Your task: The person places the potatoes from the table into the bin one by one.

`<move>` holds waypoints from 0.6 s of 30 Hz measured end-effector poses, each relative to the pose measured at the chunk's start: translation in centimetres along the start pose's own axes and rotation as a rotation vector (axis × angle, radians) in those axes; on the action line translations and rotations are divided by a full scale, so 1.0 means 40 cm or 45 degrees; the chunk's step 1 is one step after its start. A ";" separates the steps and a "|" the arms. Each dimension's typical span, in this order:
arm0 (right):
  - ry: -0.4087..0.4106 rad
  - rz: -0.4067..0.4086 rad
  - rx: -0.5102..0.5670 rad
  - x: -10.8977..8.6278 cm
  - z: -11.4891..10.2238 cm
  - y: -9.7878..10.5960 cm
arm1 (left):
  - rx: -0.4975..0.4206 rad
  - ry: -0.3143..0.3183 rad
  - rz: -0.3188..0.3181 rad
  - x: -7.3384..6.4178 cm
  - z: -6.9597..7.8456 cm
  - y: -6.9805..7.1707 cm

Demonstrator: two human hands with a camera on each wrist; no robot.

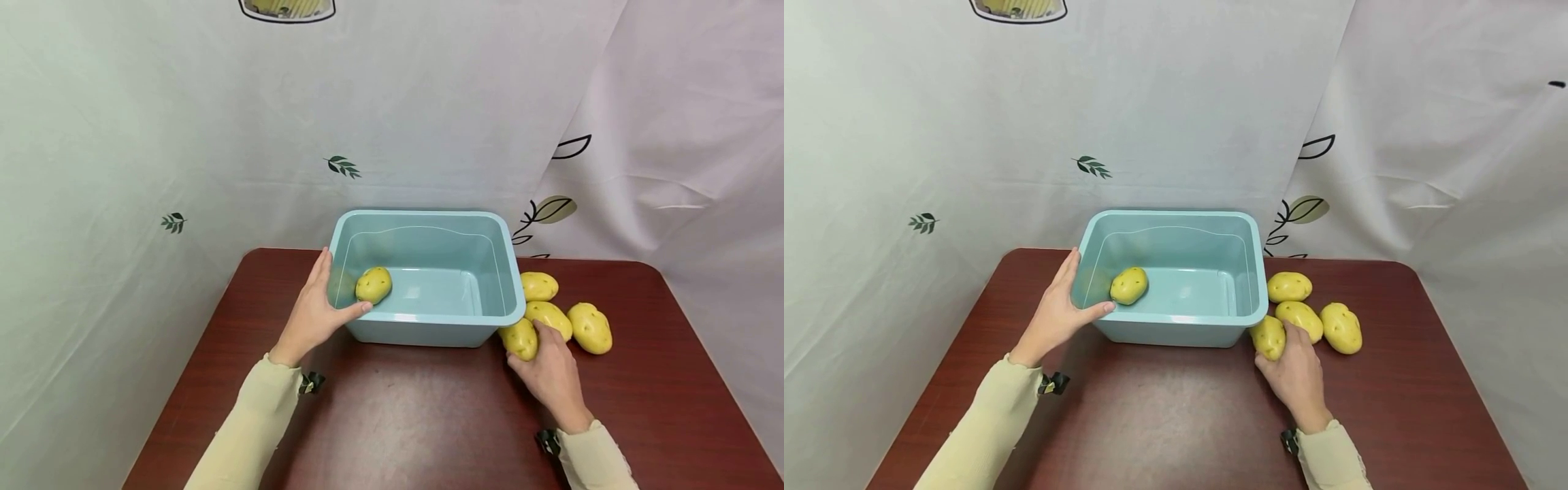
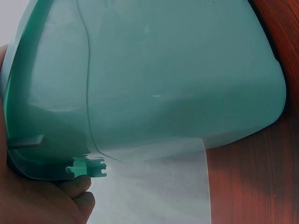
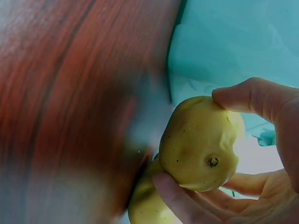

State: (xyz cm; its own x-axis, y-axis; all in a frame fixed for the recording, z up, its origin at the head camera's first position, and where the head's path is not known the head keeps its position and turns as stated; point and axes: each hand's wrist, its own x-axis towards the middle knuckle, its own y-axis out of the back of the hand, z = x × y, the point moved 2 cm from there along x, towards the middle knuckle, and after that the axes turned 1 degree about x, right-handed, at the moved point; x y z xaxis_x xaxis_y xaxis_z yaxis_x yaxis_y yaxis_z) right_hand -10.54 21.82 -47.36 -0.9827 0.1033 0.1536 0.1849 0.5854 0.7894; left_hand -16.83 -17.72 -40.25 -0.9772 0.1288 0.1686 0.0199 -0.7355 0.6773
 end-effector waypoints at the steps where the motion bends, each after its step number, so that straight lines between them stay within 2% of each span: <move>1: 0.002 0.008 -0.002 -0.001 -0.002 0.001 | 0.002 0.000 0.000 0.000 0.000 0.001; 18: 0.076 0.155 0.029 -0.009 -0.015 0.022 | -0.001 -0.008 0.007 0.000 -0.001 0.000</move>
State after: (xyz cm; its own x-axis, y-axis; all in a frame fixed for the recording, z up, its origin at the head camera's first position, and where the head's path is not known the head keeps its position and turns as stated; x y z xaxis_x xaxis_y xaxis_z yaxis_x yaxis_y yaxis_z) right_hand -10.02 21.80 -46.37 -0.9506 0.1275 0.2829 0.3020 0.5897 0.7490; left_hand -16.85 -17.77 -40.28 -0.9757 0.1291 0.1771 0.0252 -0.7368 0.6757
